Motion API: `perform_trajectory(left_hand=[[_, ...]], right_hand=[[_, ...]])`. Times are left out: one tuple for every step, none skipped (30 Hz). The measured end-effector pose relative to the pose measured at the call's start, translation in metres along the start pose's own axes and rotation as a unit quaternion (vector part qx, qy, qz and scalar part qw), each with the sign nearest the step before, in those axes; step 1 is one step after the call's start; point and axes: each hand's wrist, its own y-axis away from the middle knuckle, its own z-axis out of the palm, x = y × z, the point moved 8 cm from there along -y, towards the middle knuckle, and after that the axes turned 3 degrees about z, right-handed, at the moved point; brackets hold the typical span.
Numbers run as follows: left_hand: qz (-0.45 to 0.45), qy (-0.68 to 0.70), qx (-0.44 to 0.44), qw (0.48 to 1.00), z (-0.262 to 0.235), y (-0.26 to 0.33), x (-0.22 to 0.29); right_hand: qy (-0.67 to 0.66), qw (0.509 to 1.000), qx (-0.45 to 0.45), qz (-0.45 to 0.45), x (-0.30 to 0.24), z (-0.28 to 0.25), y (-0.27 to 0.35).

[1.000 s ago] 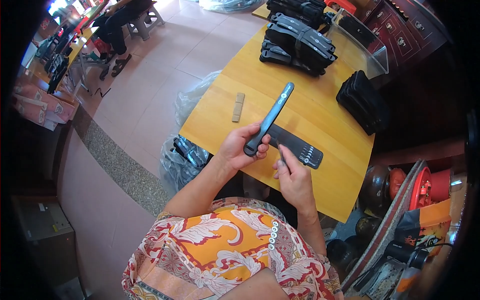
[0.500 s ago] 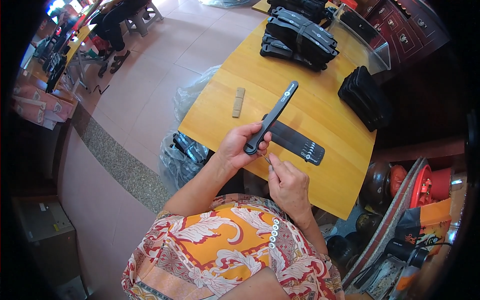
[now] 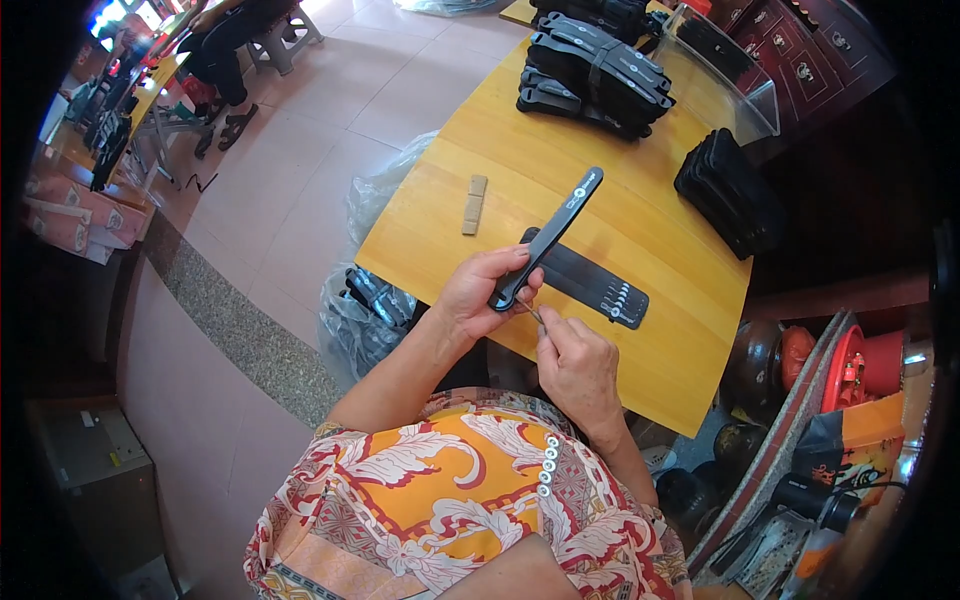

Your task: Assembling black straps by inserting and securing small pins or fasteners.

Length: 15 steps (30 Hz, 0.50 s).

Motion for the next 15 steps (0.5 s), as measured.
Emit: perform_trajectory(left_hand=[[0.003,-0.012,-0.002,1.0,0.0012,0.0008,0.0006],[0.005,-0.024,-0.004,1.0,0.0026,0.0013,0.001],[0.005,-0.024,-0.004,1.0,0.0037,0.0016,0.0008],[0.01,-0.041,0.0,0.999,0.004,0.0018,0.0013],[0.016,-0.057,0.006,0.998,0.0034,0.002,0.002],[0.016,-0.057,0.006,0.998,0.0034,0.002,0.0018],[0.02,-0.06,0.003,0.998,0.0039,0.002,0.0021],[0.023,-0.063,0.0,0.998,0.005,0.002,0.0022],[0.022,-0.064,0.0,0.998,0.0051,0.0018,0.0018],[0.028,-0.068,-0.001,0.997,0.005,0.0013,0.0022],[0.033,-0.073,-0.003,0.997,0.005,0.0005,0.0026],[0.033,-0.074,-0.003,0.997,0.0059,0.0002,0.0022],[0.037,-0.075,-0.002,0.996,0.0074,0.0003,0.0027],[0.041,-0.078,-0.001,0.996,0.0084,0.0005,0.0033],[0.041,-0.078,0.0,0.996,0.0087,0.0006,0.0031]], right_hand=[[0.001,1.0,-0.006,-0.002,0.0009,0.0012,0.0008],[0.002,1.0,-0.012,-0.003,0.0014,0.0023,0.0013],[0.002,1.0,-0.011,-0.003,0.002,0.0024,0.0016],[-0.003,1.0,-0.008,-0.002,0.0026,0.0022,0.0019],[-0.009,1.0,-0.007,-0.001,0.0031,0.0023,0.002],[-0.01,1.0,-0.006,-0.001,0.0026,0.0019,0.002],[-0.012,1.0,-0.013,0.012,0.0035,0.0021,0.0018],[-0.015,0.999,-0.02,0.025,0.0044,0.0019,0.0019],[-0.015,0.999,-0.02,0.025,0.0039,0.0013,0.0019],[-0.014,0.999,-0.022,0.023,0.0031,0.0011,0.0017],[-0.014,0.999,-0.023,0.022,0.003,0.0014,0.0016],[-0.014,0.999,-0.023,0.022,0.0038,0.0019,0.0019],[-0.01,1.0,-0.023,0.016,0.0039,0.003,0.0026],[-0.007,1.0,-0.024,0.01,0.0037,0.004,0.0031],[-0.007,1.0,-0.024,0.01,0.0043,0.0048,0.0033]])
